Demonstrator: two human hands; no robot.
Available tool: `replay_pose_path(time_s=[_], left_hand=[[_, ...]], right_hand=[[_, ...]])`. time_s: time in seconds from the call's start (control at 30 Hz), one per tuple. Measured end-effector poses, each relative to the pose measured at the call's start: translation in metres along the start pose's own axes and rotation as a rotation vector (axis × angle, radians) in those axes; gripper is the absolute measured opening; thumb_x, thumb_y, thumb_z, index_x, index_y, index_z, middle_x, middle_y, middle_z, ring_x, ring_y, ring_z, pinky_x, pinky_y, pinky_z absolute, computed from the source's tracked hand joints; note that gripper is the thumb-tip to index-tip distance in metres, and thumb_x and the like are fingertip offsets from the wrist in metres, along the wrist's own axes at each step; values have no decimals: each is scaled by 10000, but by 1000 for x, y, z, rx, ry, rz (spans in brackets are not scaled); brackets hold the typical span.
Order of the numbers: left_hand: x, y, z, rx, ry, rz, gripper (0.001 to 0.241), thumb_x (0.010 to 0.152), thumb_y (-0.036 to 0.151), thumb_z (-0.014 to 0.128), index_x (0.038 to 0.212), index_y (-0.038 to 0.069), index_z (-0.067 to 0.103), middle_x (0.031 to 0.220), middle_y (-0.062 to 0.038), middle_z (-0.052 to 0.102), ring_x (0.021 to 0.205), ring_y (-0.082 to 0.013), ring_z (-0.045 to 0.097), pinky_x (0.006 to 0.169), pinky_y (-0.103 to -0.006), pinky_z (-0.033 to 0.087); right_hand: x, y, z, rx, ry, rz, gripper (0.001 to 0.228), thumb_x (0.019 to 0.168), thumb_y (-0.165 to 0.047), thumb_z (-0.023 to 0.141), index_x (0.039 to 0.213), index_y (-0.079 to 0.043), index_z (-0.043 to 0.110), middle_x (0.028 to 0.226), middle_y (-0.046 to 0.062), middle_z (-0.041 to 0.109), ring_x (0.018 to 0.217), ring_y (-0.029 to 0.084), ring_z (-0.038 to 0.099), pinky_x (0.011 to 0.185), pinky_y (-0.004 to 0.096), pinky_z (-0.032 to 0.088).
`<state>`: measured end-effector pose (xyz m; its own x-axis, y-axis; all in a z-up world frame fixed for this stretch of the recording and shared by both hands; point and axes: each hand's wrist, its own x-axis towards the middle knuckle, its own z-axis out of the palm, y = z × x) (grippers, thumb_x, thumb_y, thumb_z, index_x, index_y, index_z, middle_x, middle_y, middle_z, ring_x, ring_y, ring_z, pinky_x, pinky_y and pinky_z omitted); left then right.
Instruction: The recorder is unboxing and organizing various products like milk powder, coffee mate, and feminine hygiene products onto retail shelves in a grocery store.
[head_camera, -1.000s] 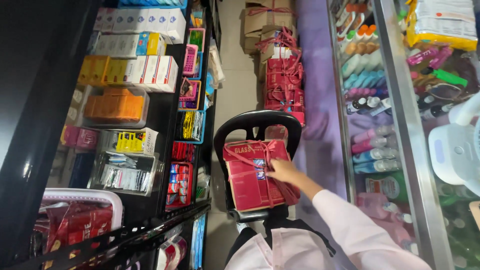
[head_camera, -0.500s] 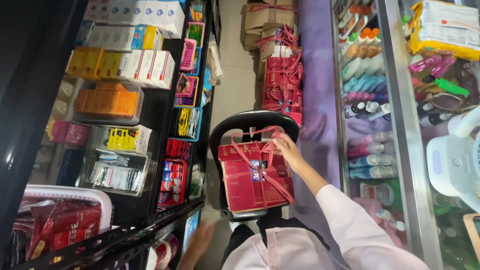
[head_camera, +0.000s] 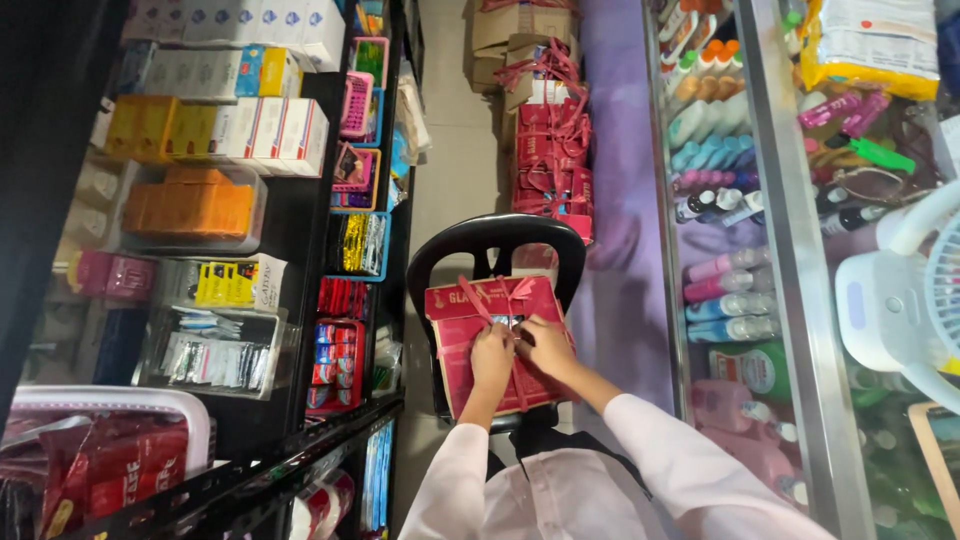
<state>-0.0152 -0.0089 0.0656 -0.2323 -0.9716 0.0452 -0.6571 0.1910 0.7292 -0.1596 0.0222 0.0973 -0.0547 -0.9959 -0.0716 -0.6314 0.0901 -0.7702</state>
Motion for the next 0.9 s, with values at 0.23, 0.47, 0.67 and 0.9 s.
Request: replay_pose_path(time_s=[0.23, 0.47, 0.67, 0.9], left_hand=[[15, 3, -4, -57, -67, -126, 143, 769, 143, 780, 859, 59, 707, 864, -151, 723, 805, -369, 709, 708, -478, 566], [10, -28, 9, -335, -79, -174, 167, 799, 183, 772, 932, 93, 725, 885, -124, 756, 837, -285, 765, 744, -389, 597], [7, 4, -16, -140, -77, -3, 157, 777, 167, 774, 892, 80, 711, 973, -149, 704, 819, -356, 722, 706, -450, 578], [7, -22, 23, -52, -64, -59, 292, 862, 111, 722, 1138, 97, 626, 959, -146, 729, 871, -372, 707, 741, -482, 562]], right_hand=[[-7, -19, 3, -168, 178, -140, 188, 815, -145, 759, 943, -44, 666, 981, 146, 660, 919, 403, 654, 760, 483, 525], [-13, 14, 50, 70, 394, -5, 137, 842, -105, 729, 942, -37, 664, 933, 122, 684, 844, 341, 687, 713, 415, 533], [-25, 11, 50, 240, 497, 48, 126, 868, -44, 684, 991, -25, 671, 937, 134, 684, 858, 310, 683, 765, 383, 535], [-32, -29, 22, -232, 242, -160, 217, 863, -49, 696, 1066, -13, 630, 999, 179, 635, 892, 384, 630, 747, 452, 507]])
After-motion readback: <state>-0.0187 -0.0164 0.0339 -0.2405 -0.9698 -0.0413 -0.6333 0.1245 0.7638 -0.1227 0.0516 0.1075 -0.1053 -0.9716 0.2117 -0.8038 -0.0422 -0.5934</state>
